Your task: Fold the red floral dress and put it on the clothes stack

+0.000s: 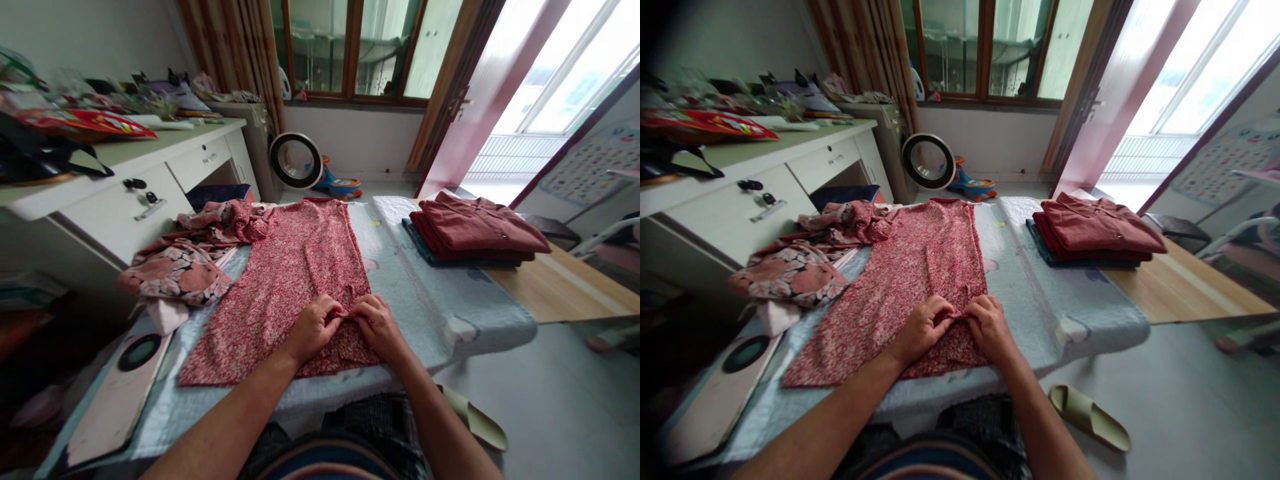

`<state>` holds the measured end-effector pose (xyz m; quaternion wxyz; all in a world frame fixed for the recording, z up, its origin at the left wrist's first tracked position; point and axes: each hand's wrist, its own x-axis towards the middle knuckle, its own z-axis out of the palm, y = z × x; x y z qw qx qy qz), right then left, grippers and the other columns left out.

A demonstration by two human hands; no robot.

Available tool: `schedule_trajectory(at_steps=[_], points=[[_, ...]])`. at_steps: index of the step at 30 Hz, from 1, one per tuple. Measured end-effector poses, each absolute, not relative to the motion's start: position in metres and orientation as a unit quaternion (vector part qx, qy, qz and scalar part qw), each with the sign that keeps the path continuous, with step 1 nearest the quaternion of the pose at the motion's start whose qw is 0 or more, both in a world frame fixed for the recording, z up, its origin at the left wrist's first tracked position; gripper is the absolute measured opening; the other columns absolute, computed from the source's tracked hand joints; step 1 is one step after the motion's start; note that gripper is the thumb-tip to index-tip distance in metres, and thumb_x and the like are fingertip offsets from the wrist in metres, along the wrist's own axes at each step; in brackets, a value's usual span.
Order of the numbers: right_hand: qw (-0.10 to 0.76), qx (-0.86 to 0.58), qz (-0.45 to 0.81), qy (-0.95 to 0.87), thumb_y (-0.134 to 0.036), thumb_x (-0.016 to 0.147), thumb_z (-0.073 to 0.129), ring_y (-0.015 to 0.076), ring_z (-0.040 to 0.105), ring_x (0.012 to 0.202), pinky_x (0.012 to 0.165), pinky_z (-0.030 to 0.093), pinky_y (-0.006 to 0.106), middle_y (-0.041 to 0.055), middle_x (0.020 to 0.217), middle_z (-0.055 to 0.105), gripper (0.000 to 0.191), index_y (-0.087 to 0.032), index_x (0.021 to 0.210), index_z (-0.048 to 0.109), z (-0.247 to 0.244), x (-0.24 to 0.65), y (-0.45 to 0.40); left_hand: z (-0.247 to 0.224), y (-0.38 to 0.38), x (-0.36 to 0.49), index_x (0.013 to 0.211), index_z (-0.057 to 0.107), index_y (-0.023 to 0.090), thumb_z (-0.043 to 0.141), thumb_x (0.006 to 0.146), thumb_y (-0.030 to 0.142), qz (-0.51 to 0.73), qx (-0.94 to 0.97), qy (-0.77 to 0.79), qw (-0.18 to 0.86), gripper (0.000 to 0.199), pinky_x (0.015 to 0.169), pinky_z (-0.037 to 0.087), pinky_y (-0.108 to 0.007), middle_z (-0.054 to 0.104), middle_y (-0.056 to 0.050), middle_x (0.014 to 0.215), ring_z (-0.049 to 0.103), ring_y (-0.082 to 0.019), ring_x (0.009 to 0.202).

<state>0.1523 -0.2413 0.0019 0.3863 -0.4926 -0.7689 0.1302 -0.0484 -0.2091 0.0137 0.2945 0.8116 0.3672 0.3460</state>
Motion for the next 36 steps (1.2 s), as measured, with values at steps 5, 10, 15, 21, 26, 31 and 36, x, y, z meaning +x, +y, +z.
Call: schedule_trajectory(at_steps=[5,10,15,21,26,31,36], points=[[0.398,-0.485,0.139,-0.766,-0.004,0.084,0.052,0.0201,0.053,0.098,0.093,0.040,0.037,0.0039,0.098,0.064,0.029,-0.024,0.094,0.070,0.0030,0.1521,-0.2421,0.0149,-0.2100,-0.0493,0.087,0.062,0.021,0.058,0.088,0.014,0.344,0.818,0.368,0.276,0.008,0.081,0.048,-0.028,0.060,-0.001,0.091,0.059,-0.015,0.089],[0.402,-0.488,0.148,-0.761,0.001,0.078,0.047,0.0201,0.052,0.097,0.092,0.041,0.037,0.0041,0.096,0.063,0.040,-0.025,0.095,0.072,0.0032,0.1517,-0.2424,0.0174,-0.2117,-0.0501,0.088,0.062,0.021,0.054,0.093,0.019,0.337,0.822,0.364,0.280,0.010,0.081,0.047,-0.028,0.059,-0.002,0.091,0.059,-0.015,0.088],[0.399,-0.497,0.147,-0.756,0.001,0.077,0.046,0.0203,0.051,0.094,0.090,0.041,0.037,0.0038,0.092,0.061,0.038,-0.025,0.092,0.071,0.0022,0.1521,-0.2423,0.0170,-0.2114,-0.0511,0.089,0.063,0.021,0.052,0.095,0.022,0.335,0.823,0.364,0.279,0.013,0.081,0.048,-0.028,0.060,-0.003,0.091,0.059,-0.015,0.087],[0.389,-0.509,0.136,-0.755,-0.001,0.077,0.046,0.0210,0.051,0.092,0.088,0.041,0.036,0.0043,0.091,0.060,0.033,-0.022,0.095,0.064,0.0044,0.1509,-0.2427,0.0147,-0.2104,-0.0511,0.090,0.064,0.021,0.052,0.095,0.023,0.332,0.822,0.376,0.268,0.013,0.079,0.048,-0.027,0.062,-0.003,0.091,0.060,-0.016,0.087],[0.390,-0.525,0.133,-0.745,-0.006,0.079,0.055,0.0212,0.050,0.089,0.084,0.040,0.035,0.0032,0.087,0.059,0.018,-0.022,0.088,0.056,0.0076,0.1492,-0.2437,0.0139,-0.2106,-0.0513,0.090,0.063,0.021,0.052,0.095,0.022,0.329,0.822,0.379,0.269,0.012,0.079,0.048,-0.027,0.061,-0.002,0.091,0.060,-0.016,0.087],[0.386,-0.515,0.136,-0.753,-0.009,0.085,0.053,0.0208,0.051,0.088,0.084,0.040,0.035,0.0033,0.086,0.059,0.013,-0.022,0.084,0.055,0.0068,0.1505,-0.2428,0.0148,-0.2116,-0.0520,0.092,0.063,0.021,0.060,0.089,0.017,0.325,0.820,0.378,0.281,0.006,0.081,0.048,-0.028,0.061,-0.002,0.094,0.059,-0.016,0.090],[0.388,-0.507,0.138,-0.757,-0.009,0.088,0.050,0.0206,0.051,0.088,0.084,0.040,0.035,0.0038,0.087,0.060,0.014,-0.022,0.086,0.056,0.0069,0.1510,-0.2423,0.0128,-0.2110,-0.0523,0.089,0.061,0.021,0.058,0.088,0.013,0.321,0.822,0.376,0.283,0.009,0.081,0.048,-0.028,0.061,-0.002,0.093,0.059,-0.016,0.090]])
